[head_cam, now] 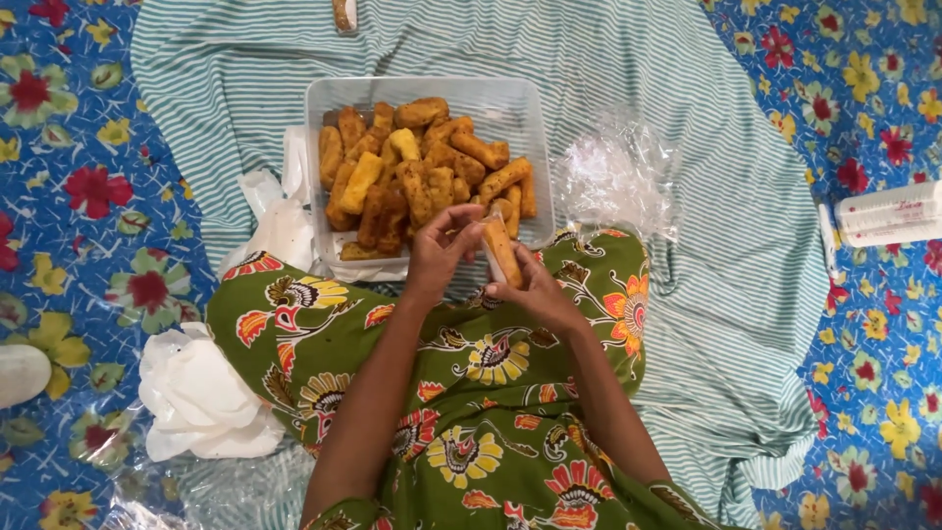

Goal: Wrapping individual pieces of fried food in small paper squares.

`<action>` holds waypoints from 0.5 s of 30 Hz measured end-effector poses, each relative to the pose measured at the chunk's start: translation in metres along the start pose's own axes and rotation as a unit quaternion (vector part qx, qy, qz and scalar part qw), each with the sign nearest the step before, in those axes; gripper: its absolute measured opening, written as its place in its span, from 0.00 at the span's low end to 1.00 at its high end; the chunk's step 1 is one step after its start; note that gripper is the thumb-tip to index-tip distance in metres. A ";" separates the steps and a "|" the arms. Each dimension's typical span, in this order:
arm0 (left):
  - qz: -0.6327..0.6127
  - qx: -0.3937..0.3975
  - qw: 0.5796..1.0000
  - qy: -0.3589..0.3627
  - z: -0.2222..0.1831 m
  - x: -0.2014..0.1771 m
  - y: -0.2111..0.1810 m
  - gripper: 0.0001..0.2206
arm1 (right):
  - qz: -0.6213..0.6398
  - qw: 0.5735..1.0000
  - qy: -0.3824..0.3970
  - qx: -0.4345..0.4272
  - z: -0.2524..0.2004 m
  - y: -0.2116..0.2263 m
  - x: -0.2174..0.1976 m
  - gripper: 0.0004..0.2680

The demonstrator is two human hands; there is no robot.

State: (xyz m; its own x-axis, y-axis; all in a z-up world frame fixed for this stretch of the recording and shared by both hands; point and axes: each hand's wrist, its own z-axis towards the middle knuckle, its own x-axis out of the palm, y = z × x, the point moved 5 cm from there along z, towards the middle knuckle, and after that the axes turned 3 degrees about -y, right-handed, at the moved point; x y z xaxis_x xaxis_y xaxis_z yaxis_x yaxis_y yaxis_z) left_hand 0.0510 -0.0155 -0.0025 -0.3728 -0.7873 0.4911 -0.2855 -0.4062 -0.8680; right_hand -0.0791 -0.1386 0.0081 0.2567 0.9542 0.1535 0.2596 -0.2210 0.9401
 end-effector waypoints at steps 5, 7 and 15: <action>-0.003 -0.022 1.000 0.017 0.003 -0.005 0.005 0.10 | -0.005 1.000 0.002 0.027 -0.003 0.001 -0.006 0.28; -0.004 -0.016 1.000 0.015 0.007 -0.010 0.013 0.08 | -0.011 0.999 0.000 0.036 -0.007 0.003 -0.008 0.28; -0.012 0.004 1.000 -0.022 0.012 -0.018 0.008 0.04 | -0.082 0.996 -0.007 0.039 -0.006 0.020 -0.003 0.27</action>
State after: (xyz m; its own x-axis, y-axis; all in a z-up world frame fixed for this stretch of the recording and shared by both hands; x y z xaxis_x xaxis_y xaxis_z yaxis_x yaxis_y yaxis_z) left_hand 0.0659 -0.0104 -0.0187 -0.3269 -0.7972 0.5074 -0.2872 -0.4277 -0.8571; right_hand -0.0802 -0.1444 0.0279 0.2182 0.9759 -0.0057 0.3713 -0.0776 0.9253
